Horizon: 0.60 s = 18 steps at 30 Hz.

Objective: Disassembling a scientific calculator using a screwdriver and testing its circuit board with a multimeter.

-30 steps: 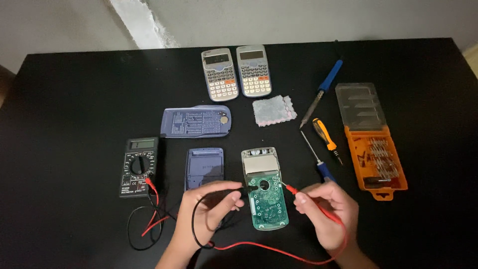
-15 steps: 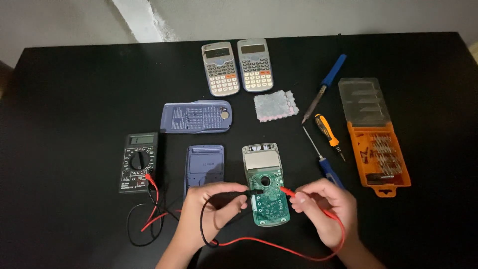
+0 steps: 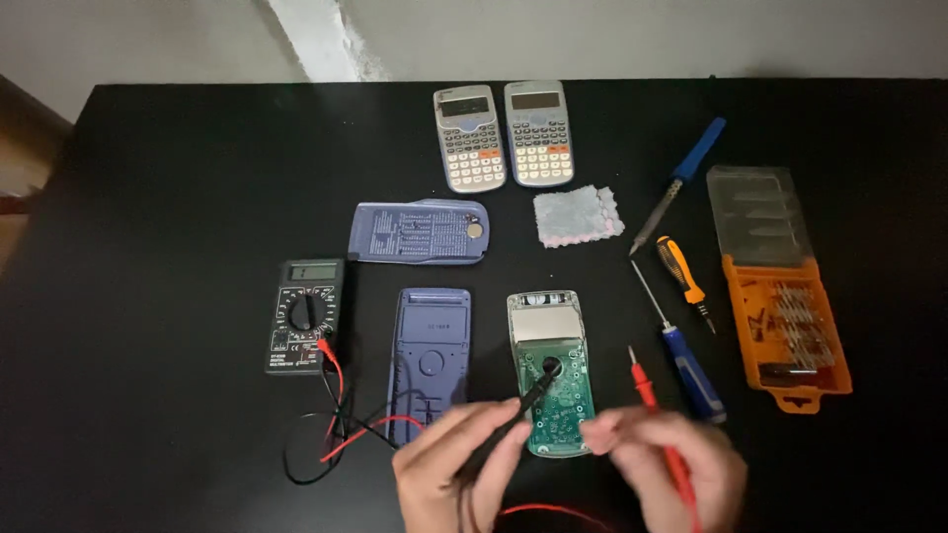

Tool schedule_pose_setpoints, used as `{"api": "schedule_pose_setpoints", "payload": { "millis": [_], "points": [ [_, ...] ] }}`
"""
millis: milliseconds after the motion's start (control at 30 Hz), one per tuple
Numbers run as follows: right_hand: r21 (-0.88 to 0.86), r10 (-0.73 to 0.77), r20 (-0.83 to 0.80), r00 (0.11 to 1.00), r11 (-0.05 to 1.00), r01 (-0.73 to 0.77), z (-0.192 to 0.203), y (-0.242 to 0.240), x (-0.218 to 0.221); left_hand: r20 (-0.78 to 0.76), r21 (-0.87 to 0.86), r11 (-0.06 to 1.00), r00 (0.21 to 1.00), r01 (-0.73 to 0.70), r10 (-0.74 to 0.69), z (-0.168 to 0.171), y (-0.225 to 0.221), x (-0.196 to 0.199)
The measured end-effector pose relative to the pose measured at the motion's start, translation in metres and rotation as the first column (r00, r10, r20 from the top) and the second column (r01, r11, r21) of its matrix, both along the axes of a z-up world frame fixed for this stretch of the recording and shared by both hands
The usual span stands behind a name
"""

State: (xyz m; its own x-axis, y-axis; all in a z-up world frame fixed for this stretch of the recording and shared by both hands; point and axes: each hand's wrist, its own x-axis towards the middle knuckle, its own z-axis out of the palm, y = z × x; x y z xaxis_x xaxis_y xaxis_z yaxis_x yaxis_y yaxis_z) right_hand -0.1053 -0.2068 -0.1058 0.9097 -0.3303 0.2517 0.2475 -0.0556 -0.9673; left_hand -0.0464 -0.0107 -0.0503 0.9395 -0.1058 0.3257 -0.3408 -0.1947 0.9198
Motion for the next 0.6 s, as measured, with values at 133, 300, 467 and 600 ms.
{"api": "schedule_pose_setpoints", "payload": {
  "millis": [133,300,467,600],
  "points": [
    [0.035,0.072,-0.023,0.997,0.997,-0.071,0.015,0.028,-0.001,0.253,0.016,0.997,0.965,-0.074,0.067,-0.006,-0.016,-0.002],
    [0.210,-0.069,-0.269,0.961,0.969,0.128,0.007,0.043,0.003,0.362,0.238,0.965,0.932,-0.109,0.016,0.006,-0.013,-0.003],
    [0.336,-0.110,-0.254,0.961,0.921,0.195,0.002,0.049,0.003,0.344,0.380,0.923,0.936,-0.065,-0.076,0.012,-0.007,-0.008],
    [0.366,-0.097,-0.222,0.970,0.914,0.176,0.007,0.040,0.005,0.227,0.508,0.859,0.972,-0.063,-0.062,0.018,0.009,0.012]
  ]
}}
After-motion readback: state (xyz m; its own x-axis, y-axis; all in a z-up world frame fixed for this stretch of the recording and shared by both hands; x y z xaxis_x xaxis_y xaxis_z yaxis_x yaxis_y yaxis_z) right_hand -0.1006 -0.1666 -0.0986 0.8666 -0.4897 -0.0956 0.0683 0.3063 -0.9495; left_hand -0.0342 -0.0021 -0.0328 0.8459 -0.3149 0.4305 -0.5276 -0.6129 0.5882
